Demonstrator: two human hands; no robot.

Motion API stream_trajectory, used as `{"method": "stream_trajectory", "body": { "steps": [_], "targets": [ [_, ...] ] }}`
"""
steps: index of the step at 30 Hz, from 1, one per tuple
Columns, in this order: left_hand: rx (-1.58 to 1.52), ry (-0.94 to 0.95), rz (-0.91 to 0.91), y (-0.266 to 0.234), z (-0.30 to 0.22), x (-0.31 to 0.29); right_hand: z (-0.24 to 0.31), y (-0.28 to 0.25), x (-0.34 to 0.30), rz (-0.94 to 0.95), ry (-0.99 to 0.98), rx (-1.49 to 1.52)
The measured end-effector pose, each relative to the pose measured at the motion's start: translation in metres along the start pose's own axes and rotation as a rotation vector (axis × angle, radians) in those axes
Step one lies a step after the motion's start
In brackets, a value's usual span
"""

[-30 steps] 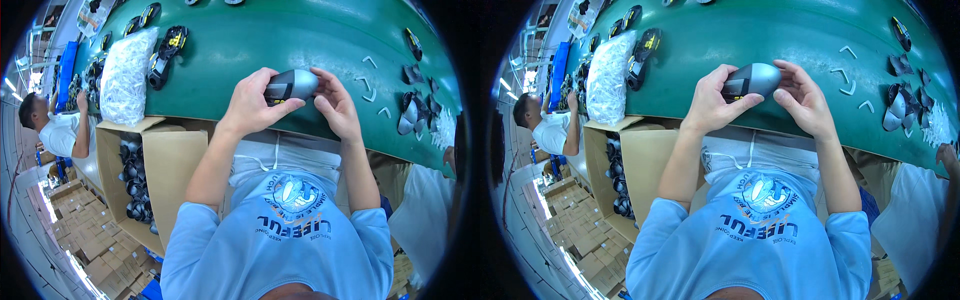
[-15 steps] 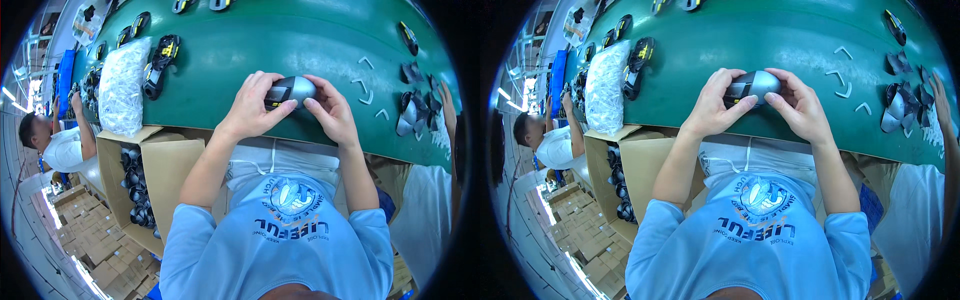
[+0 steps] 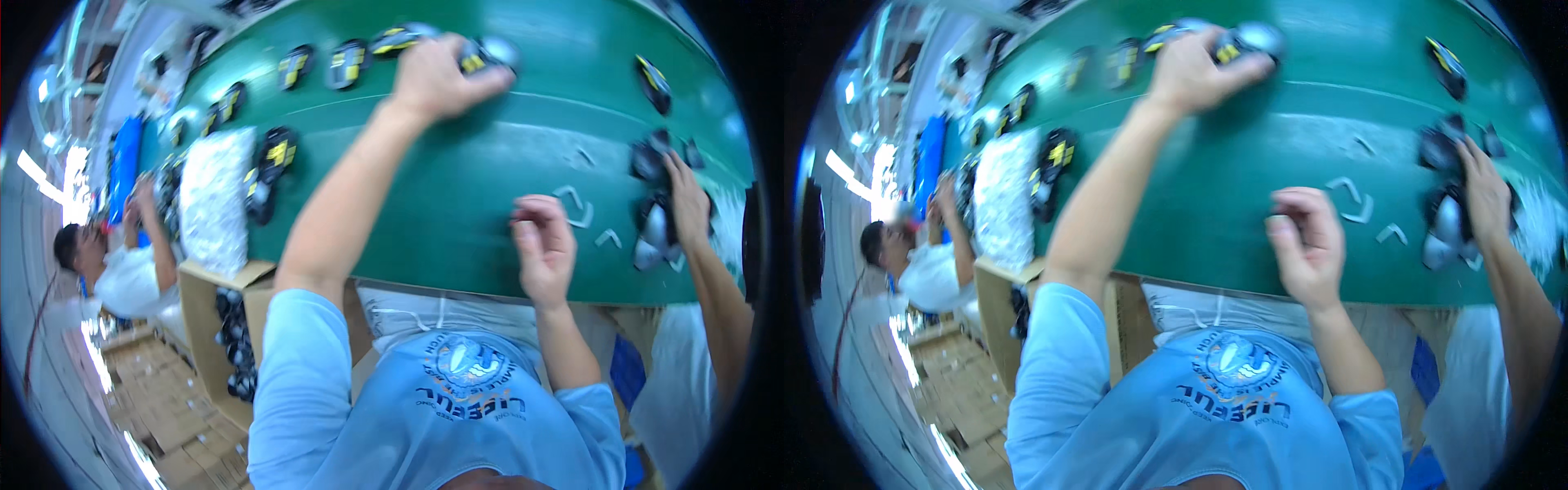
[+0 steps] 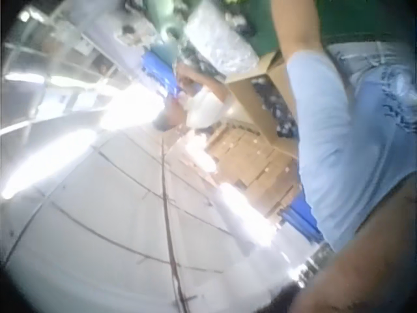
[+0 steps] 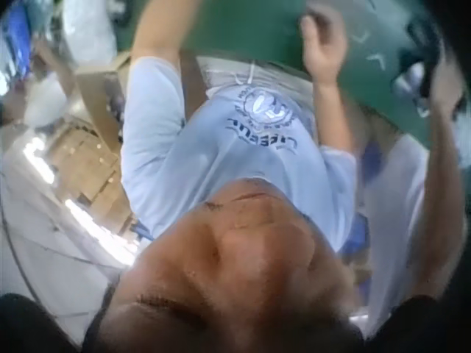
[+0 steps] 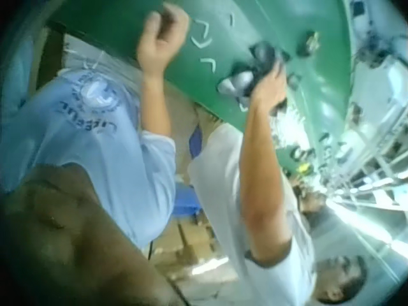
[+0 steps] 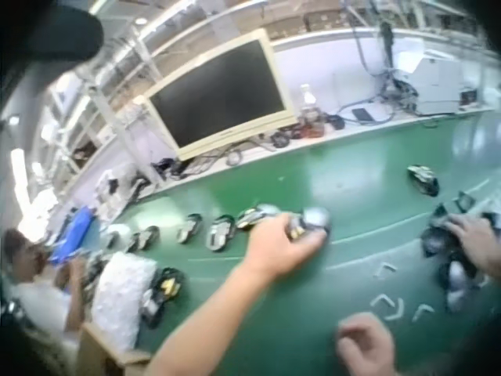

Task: The person assembles computer mouse components by hand, fitting internal components into a mouse casing on a production line.

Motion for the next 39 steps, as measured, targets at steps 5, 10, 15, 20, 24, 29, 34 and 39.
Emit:
{"method": "stream_trajectory", "body": {
  "steps": [5,10,15,20,24,29,34,39],
  "targets": [
    [0.482,-0.025,0.166,0.027,-0.01,0.096,0.016,-0.004,0.011,0.088,-0.075,-0.12],
    [0.468,0.171,-0.461,0.002,0.082,0.104,0.054,-0.05,0.004,0.177,-0.202,-0.359],
    [0.671,-0.672,-0.176,-0.049,0.194,0.03,0.088,-0.124,0.034,0.083,-0.256,-0.999],
    [0.652,-0.658,-0.164,-0.045,0.232,-0.01,0.068,-0.16,0.103,0.168,-0.322,-1.531],
    [0.125,-0.413,-0.291,-0.046,0.176,-0.041,0.048,-0.186,0.12,0.282,-0.212,-1.65],
    [-0.028,-0.026,-0.131,-0.033,0.062,-0.134,0.075,-0.119,0.106,0.251,-0.105,-1.218],
    [-0.06,0.181,-0.044,-0.009,0.016,-0.195,0.05,0.002,0.054,0.386,0.167,-0.139],
    [-0.081,0.18,-0.003,0.008,0.023,-0.219,0.011,0.039,0.048,0.515,-0.364,-0.869]
  ]
}}
Point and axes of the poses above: each hand's wrist, its own x-axis towards the middle knuckle, its own y-axis out of the palm, z = x × y, the point moved 2 cm from there along x, towards the middle knuckle, and after that the axes turned 3 degrees about -y, right-handed, at the moved point
